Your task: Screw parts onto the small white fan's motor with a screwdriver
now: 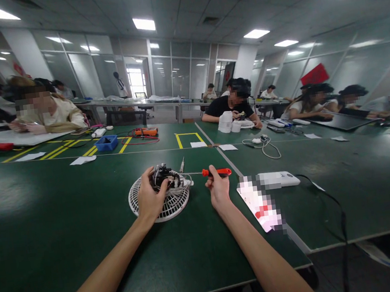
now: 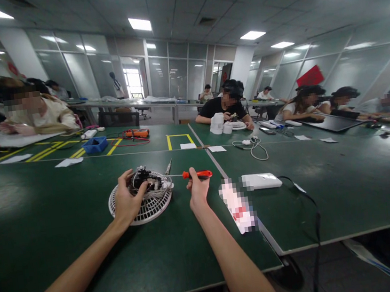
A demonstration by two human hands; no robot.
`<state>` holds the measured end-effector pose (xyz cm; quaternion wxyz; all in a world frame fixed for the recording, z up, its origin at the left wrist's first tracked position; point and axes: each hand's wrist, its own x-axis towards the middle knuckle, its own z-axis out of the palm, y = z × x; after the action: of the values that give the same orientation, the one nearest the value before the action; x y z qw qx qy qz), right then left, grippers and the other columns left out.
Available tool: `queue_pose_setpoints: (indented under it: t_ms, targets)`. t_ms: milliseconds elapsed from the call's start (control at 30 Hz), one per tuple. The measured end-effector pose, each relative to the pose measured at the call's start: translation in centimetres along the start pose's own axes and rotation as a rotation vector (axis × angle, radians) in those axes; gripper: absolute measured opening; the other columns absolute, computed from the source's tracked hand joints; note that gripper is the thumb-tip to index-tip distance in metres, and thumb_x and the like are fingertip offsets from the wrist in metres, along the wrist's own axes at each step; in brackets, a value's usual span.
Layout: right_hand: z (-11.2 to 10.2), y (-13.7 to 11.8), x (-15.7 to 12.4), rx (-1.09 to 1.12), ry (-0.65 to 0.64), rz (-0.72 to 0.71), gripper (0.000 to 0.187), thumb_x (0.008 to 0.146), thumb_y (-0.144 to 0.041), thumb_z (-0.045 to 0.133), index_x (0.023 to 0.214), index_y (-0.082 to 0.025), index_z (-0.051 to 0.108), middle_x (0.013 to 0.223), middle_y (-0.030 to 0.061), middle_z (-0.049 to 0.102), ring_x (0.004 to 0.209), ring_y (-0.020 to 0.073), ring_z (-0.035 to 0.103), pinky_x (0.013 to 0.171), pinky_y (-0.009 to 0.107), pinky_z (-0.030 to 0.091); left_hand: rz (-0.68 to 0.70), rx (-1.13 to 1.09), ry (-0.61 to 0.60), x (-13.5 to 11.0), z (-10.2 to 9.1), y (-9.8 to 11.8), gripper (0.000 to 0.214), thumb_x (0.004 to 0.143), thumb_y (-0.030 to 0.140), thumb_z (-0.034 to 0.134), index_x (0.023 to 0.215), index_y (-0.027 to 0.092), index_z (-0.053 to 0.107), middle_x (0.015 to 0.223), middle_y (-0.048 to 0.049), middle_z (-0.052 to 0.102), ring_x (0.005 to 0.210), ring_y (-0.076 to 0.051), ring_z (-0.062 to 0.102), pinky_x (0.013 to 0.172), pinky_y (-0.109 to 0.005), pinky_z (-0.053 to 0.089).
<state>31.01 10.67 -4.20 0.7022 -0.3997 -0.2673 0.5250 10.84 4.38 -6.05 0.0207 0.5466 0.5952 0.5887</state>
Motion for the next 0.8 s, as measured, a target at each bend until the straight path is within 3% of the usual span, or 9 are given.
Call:
queue_pose_setpoints:
  t_ms: [100,267,333,500,667,800]
  targets:
    - [-0.17,0.06,0.08,0.023,-0.003,0.017,0.053,0.062,-0.046,0.09,0.078,-0.025,0.044,0.051,-0.0128,0.05,0.042,0.0065,0.043,0.042,0.019,0.036,0.004,0.005,0.002,-0.02,-0.02,-0.02,0.059,0.088,0.042,0.071,0.139,0.021,0.051,0.132,-0.0144,0.067,0.121,-0.03,0.066,0.106,-0.052,0.053]
    - [-0.45,-0.29,0.12,0.103,-0.011,0.039,0.032,0.067,-0.033,0.077,0.083,-0.024,0.051,0.07,-0.0072,0.065,0.064,0.0129,0.067,0.061,0.026,0.056,0.008,0.006,-0.001,-0.09,-0.03,-0.09,0.059,0.088,0.041,0.071,0.14,0.021,0.051,0.133,-0.014,0.066,0.122,-0.03,0.065,0.107,-0.053,0.052]
    - [-0.33,-0.3,0.06,0.081,-0.007,0.036,0.032,0.065,-0.03,0.078,0.082,-0.024,0.051,0.068,-0.0076,0.065,0.061,0.0122,0.066,0.06,0.025,0.055,0.007,0.005,-0.005,-0.1,-0.05,-0.05,0.058,0.089,0.041,0.07,0.139,0.021,0.051,0.133,-0.0141,0.066,0.122,-0.03,0.065,0.108,-0.053,0.052]
    - [0.03,-0.11,-0.24,0.016,0.014,0.003,0.043,0.062,-0.035,0.087,0.077,-0.025,0.048,0.05,-0.0123,0.052,0.043,0.0078,0.047,0.043,0.019,0.038,0.012,0.008,-0.006,-0.06,-0.07,0.09,0.058,0.089,0.042,0.07,0.139,0.02,0.051,0.132,-0.0145,0.066,0.121,-0.03,0.066,0.106,-0.052,0.054]
    - [-0.17,-0.57,-0.23,0.115,-0.006,0.071,0.025,0.067,-0.026,0.075,0.078,-0.024,0.052,0.068,-0.0055,0.068,0.062,0.0131,0.066,0.059,0.025,0.055,0.024,0.018,-0.003,-0.09,-0.08,0.05,0.058,0.088,0.039,0.07,0.139,0.02,0.051,0.132,-0.0148,0.067,0.119,-0.03,0.067,0.104,-0.051,0.055]
    - [-0.12,-0.69,-0.16,0.099,-0.028,0.095,0.022,0.066,-0.021,0.072,0.077,-0.023,0.053,0.07,-0.0028,0.071,0.064,0.0138,0.069,0.063,0.026,0.057,0.042,0.017,-0.001,-0.14,-0.09,0.03,0.056,0.088,0.035,0.069,0.139,0.019,0.051,0.132,-0.0149,0.066,0.119,-0.029,0.067,0.105,-0.051,0.055]
